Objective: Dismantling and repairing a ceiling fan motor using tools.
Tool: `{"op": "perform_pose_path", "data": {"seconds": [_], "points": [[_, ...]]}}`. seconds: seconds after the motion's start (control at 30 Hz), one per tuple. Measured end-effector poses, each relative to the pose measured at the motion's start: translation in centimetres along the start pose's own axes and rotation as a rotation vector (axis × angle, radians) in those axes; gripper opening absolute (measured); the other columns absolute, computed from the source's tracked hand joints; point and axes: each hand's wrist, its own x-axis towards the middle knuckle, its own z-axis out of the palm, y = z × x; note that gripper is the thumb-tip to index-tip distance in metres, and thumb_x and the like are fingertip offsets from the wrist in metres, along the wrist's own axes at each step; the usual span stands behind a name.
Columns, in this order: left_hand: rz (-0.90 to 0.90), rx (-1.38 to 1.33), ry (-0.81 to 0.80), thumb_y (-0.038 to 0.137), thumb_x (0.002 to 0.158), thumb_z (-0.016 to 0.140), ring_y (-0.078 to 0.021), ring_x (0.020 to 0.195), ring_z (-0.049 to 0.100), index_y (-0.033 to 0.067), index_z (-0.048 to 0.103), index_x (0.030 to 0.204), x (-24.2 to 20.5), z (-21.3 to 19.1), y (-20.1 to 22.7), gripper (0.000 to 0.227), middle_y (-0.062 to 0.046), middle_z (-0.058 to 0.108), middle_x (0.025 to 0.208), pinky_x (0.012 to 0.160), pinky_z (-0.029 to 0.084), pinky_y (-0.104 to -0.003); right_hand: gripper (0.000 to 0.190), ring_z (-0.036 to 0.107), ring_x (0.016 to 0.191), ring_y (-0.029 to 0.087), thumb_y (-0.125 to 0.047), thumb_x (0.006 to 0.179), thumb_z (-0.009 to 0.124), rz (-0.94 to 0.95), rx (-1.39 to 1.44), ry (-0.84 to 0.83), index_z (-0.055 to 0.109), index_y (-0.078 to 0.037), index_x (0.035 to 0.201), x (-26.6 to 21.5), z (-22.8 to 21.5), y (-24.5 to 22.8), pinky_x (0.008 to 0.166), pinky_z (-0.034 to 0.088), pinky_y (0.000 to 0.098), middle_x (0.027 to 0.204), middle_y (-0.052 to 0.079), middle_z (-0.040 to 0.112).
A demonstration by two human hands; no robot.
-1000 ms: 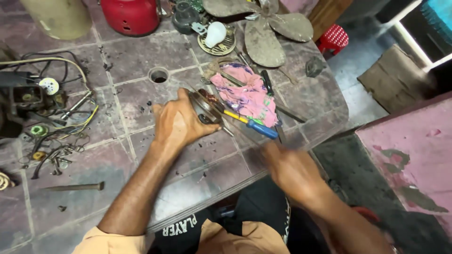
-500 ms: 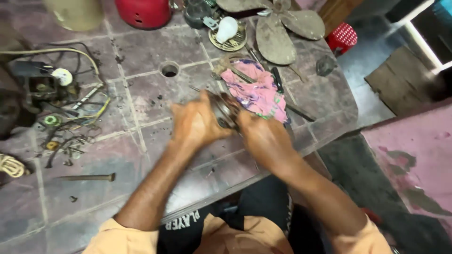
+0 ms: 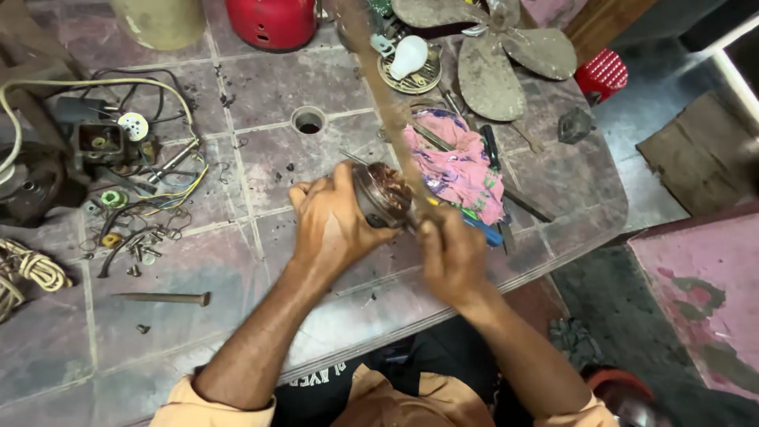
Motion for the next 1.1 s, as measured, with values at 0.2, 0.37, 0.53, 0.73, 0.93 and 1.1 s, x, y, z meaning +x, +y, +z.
{"op": "perform_pose_path", "data": {"seconds": [0.2, 0.37, 0.53, 0.73, 0.93, 1.1], "points": [[0.108, -0.099, 0.038, 0.047, 0.052, 0.101, -0.0359, 0.103, 0.066, -0.0004, 0.048, 0.132, 0.5, 0.3, -1.2, 0.107, -0.016, 0.073, 0.106, 0.098, 0.034, -0.053, 0.012, 0.065, 0.073, 0.009, -0.01, 0.111, 0.048, 0.27, 0.618, 0.061, 0.054, -0.001, 0.116, 4.4, 0.1, 3.2, 0.067, 0.054, 0.0268, 0.09, 0.005, 0.068], [0.139, -0.102, 0.058, 0.043, 0.052, 0.101, -0.0334, 0.106, 0.066, 0.0011, 0.048, 0.134, 0.5, 0.4, -1.3, 0.106, -0.012, 0.073, 0.112, 0.103, 0.034, -0.051, 0.007, 0.054, 0.07, 0.007, -0.007, 0.11, 0.055, 0.347, 0.894, 0.116, 0.056, -0.002, 0.115, 3.4, 5.8, 10.5, 0.065, 0.046, 0.0241, 0.093, 0.004, 0.066], [0.139, -0.103, 0.075, 0.043, 0.053, 0.1, -0.0335, 0.106, 0.067, 0.0004, 0.048, 0.134, 0.4, 0.7, -1.3, 0.105, -0.012, 0.073, 0.111, 0.102, 0.035, -0.05, 0.009, 0.051, 0.061, 0.007, -0.007, 0.103, 0.063, 0.501, 0.941, 0.164, 0.058, -0.003, 0.109, 2.5, 5.6, 10.8, 0.056, 0.041, 0.0238, 0.085, 0.002, 0.063], [-0.011, -0.044, 0.047, 0.048, 0.051, 0.1, -0.034, 0.1, 0.068, 0.0005, 0.048, 0.132, 0.7, 0.5, -0.2, 0.108, -0.015, 0.073, 0.101, 0.092, 0.039, -0.048, 0.026, 0.063, 0.094, 0.012, -0.012, 0.097, 0.07, 0.378, 0.897, 0.091, 0.059, -0.001, 0.118, 2.5, 4.5, 9.8, 0.086, 0.051, 0.0292, 0.105, 0.007, 0.067], [-0.125, -0.036, -0.014, 0.05, 0.049, 0.1, -0.0336, 0.097, 0.069, -0.0022, 0.046, 0.133, 1.0, 0.3, 0.0, 0.113, -0.015, 0.074, 0.098, 0.088, 0.038, -0.048, 0.032, 0.068, 0.112, 0.018, -0.014, 0.095, 0.072, 0.306, 0.895, 0.018, 0.06, 0.001, 0.121, 2.7, 4.2, 9.2, 0.103, 0.054, 0.0353, 0.116, 0.011, 0.07], [-0.135, -0.034, -0.018, 0.049, 0.049, 0.1, -0.0341, 0.099, 0.069, -0.0025, 0.046, 0.134, 1.0, 0.2, 0.0, 0.113, -0.016, 0.075, 0.101, 0.089, 0.038, -0.049, 0.031, 0.069, 0.111, 0.018, -0.014, 0.094, 0.072, 0.313, 0.88, -0.007, 0.06, 0.001, 0.119, 2.7, 4.3, 9.0, 0.102, 0.055, 0.0355, 0.117, 0.012, 0.071]]}}
